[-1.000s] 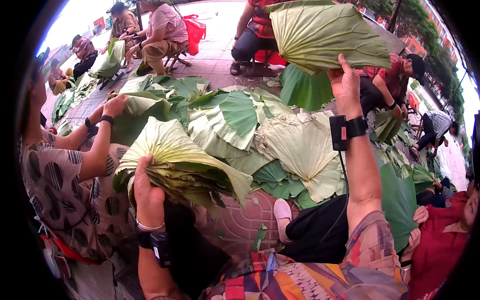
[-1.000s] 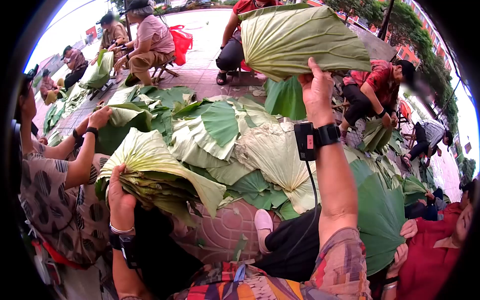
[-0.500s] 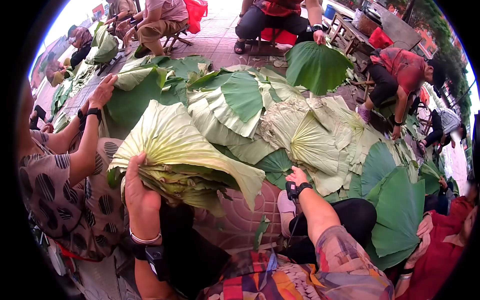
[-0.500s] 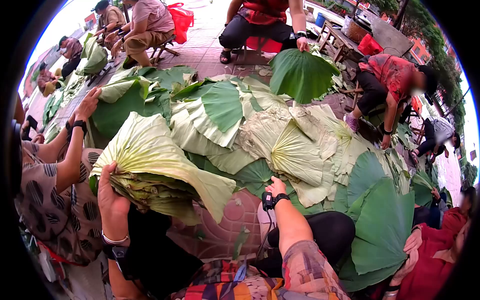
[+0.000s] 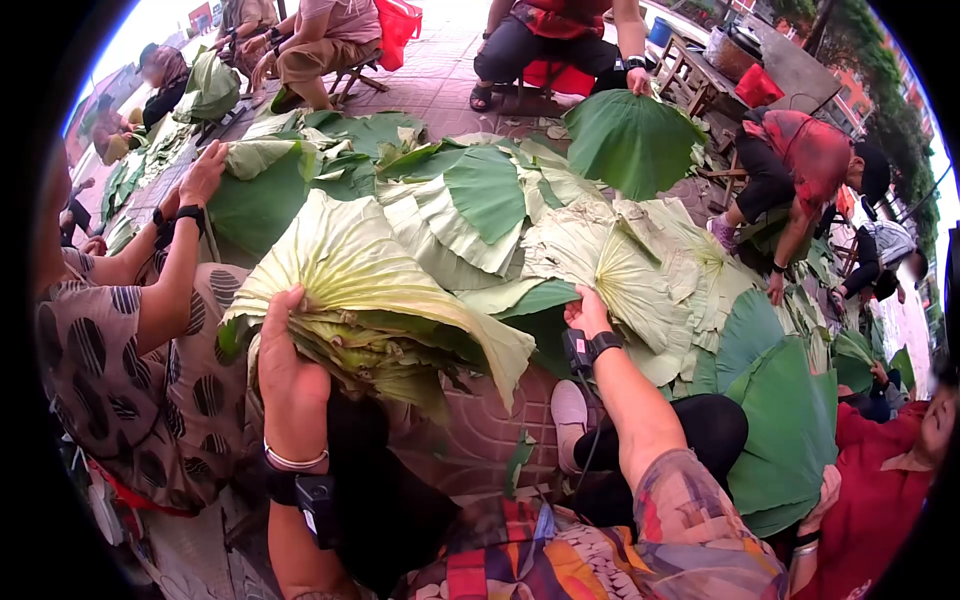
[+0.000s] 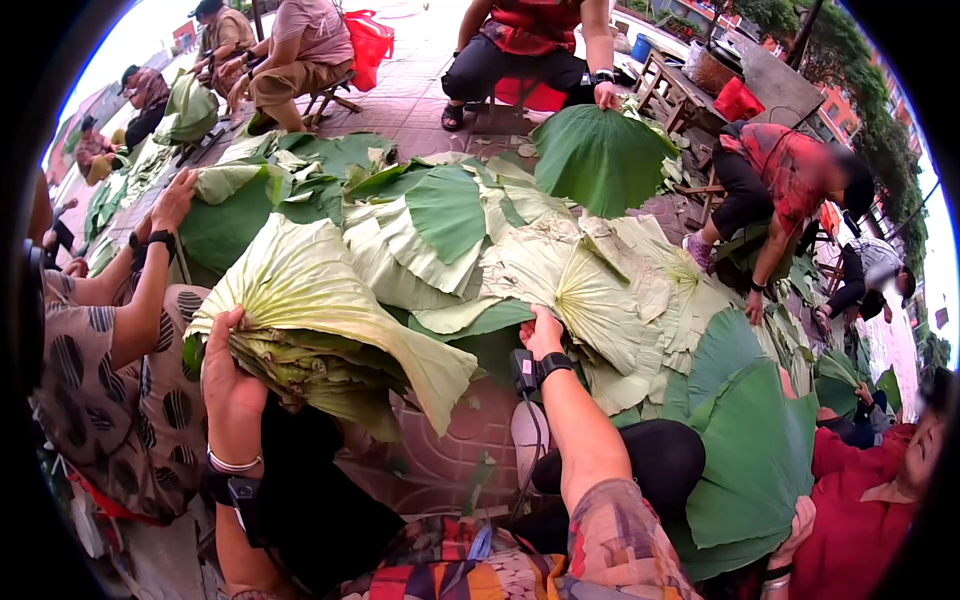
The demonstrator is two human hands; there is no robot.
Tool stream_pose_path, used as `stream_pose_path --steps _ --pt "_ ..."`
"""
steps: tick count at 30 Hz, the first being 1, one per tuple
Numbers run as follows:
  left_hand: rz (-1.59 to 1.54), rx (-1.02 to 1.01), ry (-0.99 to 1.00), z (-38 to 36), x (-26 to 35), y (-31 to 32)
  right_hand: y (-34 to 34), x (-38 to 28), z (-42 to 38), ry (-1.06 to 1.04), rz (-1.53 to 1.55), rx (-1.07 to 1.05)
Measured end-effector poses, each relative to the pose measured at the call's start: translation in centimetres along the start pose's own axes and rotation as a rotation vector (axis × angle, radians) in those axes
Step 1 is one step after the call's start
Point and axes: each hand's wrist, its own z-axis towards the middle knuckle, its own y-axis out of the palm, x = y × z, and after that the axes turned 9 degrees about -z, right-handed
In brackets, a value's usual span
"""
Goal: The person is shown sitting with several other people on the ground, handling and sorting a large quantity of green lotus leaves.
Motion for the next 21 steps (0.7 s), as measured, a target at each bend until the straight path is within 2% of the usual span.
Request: stream_pose_path --steps 2,4,5,6,8,9,11,13,14,16,17,20,21 --pt "-0.064 -0.050 -0.019 0.3 -0.4 -0.5 3.5 -4.6 -4.5 -0.163 -0.030 -0.096" --pt "0.104 -0.088 0.129 1.8 -1.4 -2.6 6.6 -9.4 -9.6 -0.310 -0.016 -0.195" --pt "-0.039 -0.199 0.123 0.3 -1.0 -1.2 7.5 -11.9 -11.1 -0.398 0.046 -0.302" --pt "-0.046 -0.208 0.129 0.4 -1.2 -1.4 8.7 -14.7 -13.5 -0.478 0.164 -0.393" --pt "-0.058 -0.200 0.114 1.3 -1.8 -2.6 9.6 -20.0 -19.5 -0.664 0.203 -0.552" --pt "-0.062 -0.206 0.118 1.5 -1.3 -2.6 10.0 -22.4 -23.1 -0.701 0.239 -0.561" --pt "-0.151 -0.122 -0.073 2.4 -0.4 -2.3 9.1 -26.5 -25.6 -0.850 0.240 -0.636" --pt "-0.232 -0.034 -0.271 2.9 0.1 -1.8 7.9 -28.8 -28.0 -0.978 0.215 -0.620" --pt "-0.233 -0.037 -0.272 2.9 0.1 -1.6 7.3 -29.4 -28.7 -1.024 0.188 -0.618" --pt "-0.292 -0.042 -0.300 2.7 0.3 -1.5 5.7 -31.4 -25.8 -1.008 0.292 -0.478" --pt "-0.323 -0.043 -0.314 2.6 0.3 -1.5 4.4 -31.6 -24.0 -1.009 0.243 -0.417" --pt "-0.385 -0.032 -0.340 2.3 -0.1 -1.9 1.3 -29.1 -17.5 -0.859 0.185 -0.131" --pt "-0.316 -0.081 -0.209 2.3 -0.8 -2.2 0.5 -26.9 -16.1 -0.767 0.170 -0.073"
